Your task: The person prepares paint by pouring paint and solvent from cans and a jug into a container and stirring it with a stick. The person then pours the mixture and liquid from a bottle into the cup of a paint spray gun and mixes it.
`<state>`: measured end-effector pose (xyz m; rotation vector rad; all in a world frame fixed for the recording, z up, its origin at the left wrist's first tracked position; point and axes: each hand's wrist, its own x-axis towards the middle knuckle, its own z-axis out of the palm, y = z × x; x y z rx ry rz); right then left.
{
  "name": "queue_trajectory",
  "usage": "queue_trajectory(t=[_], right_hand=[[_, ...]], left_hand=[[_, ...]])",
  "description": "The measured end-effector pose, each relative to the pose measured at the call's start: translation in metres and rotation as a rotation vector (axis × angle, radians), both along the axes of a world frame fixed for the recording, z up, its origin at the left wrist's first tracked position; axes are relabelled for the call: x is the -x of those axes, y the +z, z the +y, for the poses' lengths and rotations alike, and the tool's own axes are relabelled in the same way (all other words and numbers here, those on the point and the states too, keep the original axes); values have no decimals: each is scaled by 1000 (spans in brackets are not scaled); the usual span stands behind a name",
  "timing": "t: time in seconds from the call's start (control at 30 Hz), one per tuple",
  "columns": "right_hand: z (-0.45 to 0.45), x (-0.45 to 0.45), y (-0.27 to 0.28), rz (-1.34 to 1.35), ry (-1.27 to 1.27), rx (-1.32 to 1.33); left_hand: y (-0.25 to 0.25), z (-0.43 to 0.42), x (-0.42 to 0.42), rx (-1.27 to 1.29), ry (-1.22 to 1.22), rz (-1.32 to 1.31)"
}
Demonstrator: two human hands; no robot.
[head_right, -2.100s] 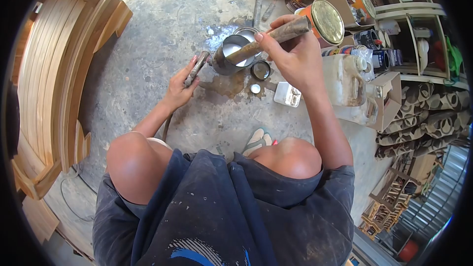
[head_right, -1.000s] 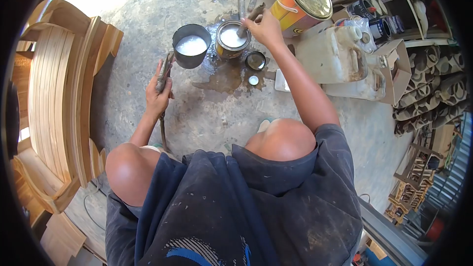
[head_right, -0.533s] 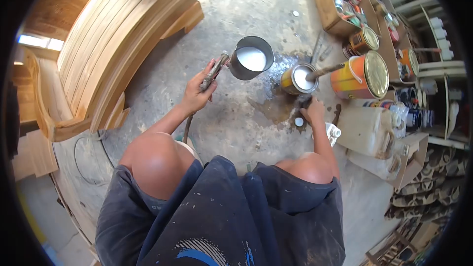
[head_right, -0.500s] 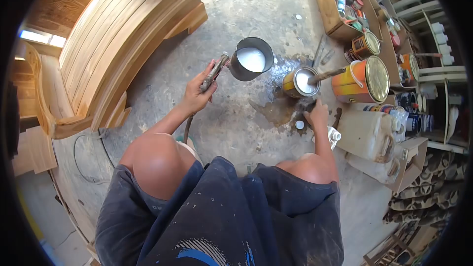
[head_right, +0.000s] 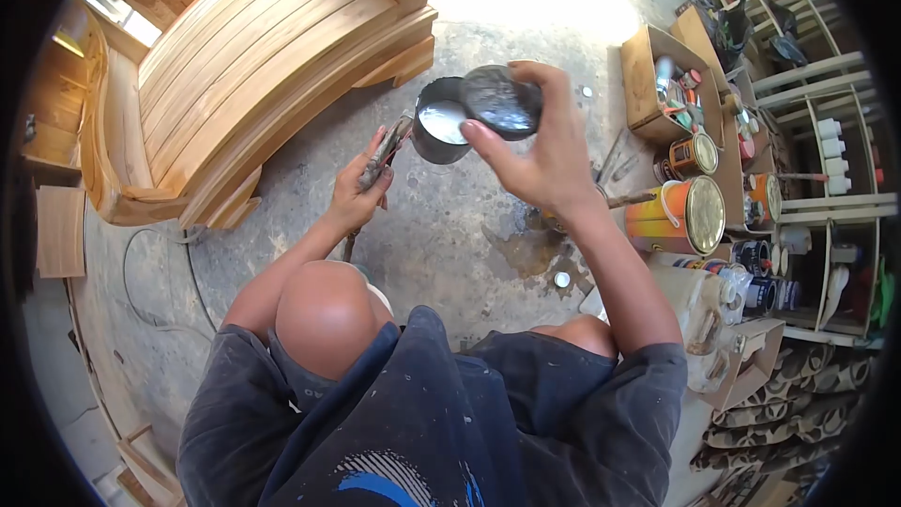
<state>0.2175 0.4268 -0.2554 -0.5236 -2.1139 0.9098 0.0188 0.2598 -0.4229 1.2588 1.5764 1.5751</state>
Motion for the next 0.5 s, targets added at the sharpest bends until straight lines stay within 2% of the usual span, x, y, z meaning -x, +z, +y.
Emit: queue_trajectory(t=[0.03,0.1,0.27,0.4,0.47,0.5], right_hand=[[-2,15,0,3,17,-9],[-3,36,-2,-138,112,-194],[-18,55,8,-280,120,-318],[-25,83,25,-308,135,-331],[-30,99,47,-324,158,-332],[-36,107,61,-340,142,-274]], left_hand=[[5,-3,1,9,5,-6],[13,-9,3,30,13,-16],[21,-18,17,-18,85,9],[37,-32,26,41,133,-13],[60,-39,30,67,165,-31],[76,-46,31,64,213,45]])
